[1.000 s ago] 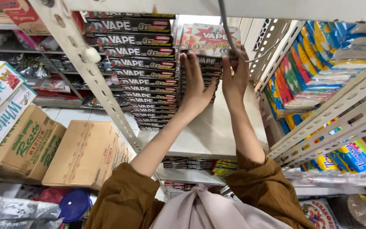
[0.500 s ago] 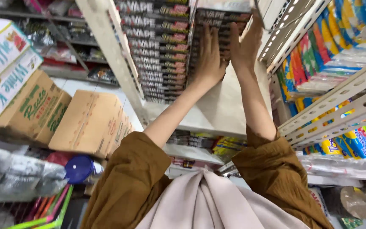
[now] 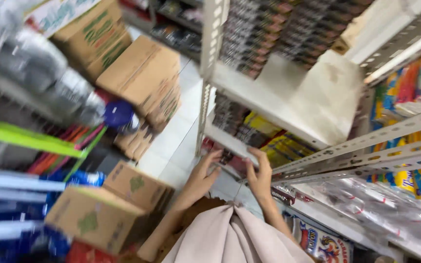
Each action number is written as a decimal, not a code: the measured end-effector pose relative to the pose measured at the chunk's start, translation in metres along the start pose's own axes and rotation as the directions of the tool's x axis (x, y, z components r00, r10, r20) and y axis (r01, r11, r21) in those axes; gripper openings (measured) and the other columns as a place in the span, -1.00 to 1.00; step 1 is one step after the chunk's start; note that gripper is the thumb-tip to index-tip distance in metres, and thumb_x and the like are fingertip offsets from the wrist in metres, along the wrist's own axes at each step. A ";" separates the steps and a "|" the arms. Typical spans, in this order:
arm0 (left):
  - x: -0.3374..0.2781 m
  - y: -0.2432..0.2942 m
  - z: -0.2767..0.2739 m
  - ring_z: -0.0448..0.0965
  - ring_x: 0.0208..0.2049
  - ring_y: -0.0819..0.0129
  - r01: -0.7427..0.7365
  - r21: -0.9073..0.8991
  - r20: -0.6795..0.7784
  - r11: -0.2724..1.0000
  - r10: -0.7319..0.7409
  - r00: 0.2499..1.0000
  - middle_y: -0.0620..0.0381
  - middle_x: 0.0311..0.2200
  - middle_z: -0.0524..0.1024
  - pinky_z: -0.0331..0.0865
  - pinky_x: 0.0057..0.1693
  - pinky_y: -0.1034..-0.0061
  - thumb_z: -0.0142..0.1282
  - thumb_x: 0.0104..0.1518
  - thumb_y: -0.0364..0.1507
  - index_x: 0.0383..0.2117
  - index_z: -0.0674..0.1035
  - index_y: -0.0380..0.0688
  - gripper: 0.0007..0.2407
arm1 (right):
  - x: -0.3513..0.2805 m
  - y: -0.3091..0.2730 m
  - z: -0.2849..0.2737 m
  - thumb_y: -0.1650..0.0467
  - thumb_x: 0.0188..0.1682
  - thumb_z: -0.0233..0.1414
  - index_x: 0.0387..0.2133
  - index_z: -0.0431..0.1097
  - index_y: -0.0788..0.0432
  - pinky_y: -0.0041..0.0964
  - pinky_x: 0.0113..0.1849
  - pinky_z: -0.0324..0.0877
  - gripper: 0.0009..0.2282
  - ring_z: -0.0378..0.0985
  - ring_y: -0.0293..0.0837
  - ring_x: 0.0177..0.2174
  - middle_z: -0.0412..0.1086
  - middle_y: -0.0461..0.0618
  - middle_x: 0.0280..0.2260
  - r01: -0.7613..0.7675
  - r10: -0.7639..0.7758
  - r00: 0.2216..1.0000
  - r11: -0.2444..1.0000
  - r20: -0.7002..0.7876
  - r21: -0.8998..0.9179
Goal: The person stocks a store shelf by picking up boxes of mosquito coils and stacking them onto the shelf by hand.
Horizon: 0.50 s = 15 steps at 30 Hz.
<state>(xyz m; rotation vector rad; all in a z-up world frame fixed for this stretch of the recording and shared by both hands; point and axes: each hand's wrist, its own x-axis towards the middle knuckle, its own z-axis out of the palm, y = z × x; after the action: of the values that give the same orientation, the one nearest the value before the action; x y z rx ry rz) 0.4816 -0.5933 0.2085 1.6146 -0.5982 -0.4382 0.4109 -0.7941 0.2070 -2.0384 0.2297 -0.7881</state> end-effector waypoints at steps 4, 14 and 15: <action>-0.121 -0.063 -0.006 0.56 0.13 0.16 0.178 0.110 -0.184 0.978 -0.156 0.971 -0.03 0.12 0.50 0.41 0.18 0.38 0.03 0.17 -0.53 0.18 0.43 -0.16 -0.61 | -0.079 -0.014 0.020 0.55 0.00 0.10 -0.22 0.45 0.30 -0.25 -0.10 0.41 -0.89 0.56 -0.04 -0.18 0.52 0.10 -0.21 0.017 -0.009 0.983 0.999 0.182 -0.043; -0.335 -0.038 -0.043 0.57 0.00 0.06 0.375 0.123 -0.471 0.919 -0.278 0.837 -0.10 0.00 0.52 0.43 0.11 0.31 0.09 0.16 -0.49 0.08 0.49 -0.18 -0.67 | -0.193 -0.132 0.089 0.53 0.12 0.04 -0.19 0.48 0.27 -0.27 -0.03 0.41 -0.92 0.59 -0.07 -0.13 0.54 0.09 -0.19 -0.008 -0.073 0.879 0.986 0.471 0.168; -0.354 -0.036 -0.048 0.55 0.02 0.05 0.378 0.103 -0.493 0.920 -0.283 0.823 -0.10 0.03 0.51 0.42 0.11 0.30 0.09 0.16 -0.48 0.09 0.49 -0.18 -0.67 | -0.202 -0.143 0.099 0.52 0.12 0.04 -0.19 0.48 0.28 -0.27 -0.03 0.41 -0.91 0.59 -0.08 -0.12 0.55 0.09 -0.19 0.010 -0.095 0.845 0.987 0.526 0.163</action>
<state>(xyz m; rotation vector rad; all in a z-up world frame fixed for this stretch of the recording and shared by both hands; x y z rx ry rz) 0.2350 -0.3375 0.1583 1.9412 0.0188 -0.2250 0.2944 -0.5540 0.1957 -2.0338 -0.2021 -0.2323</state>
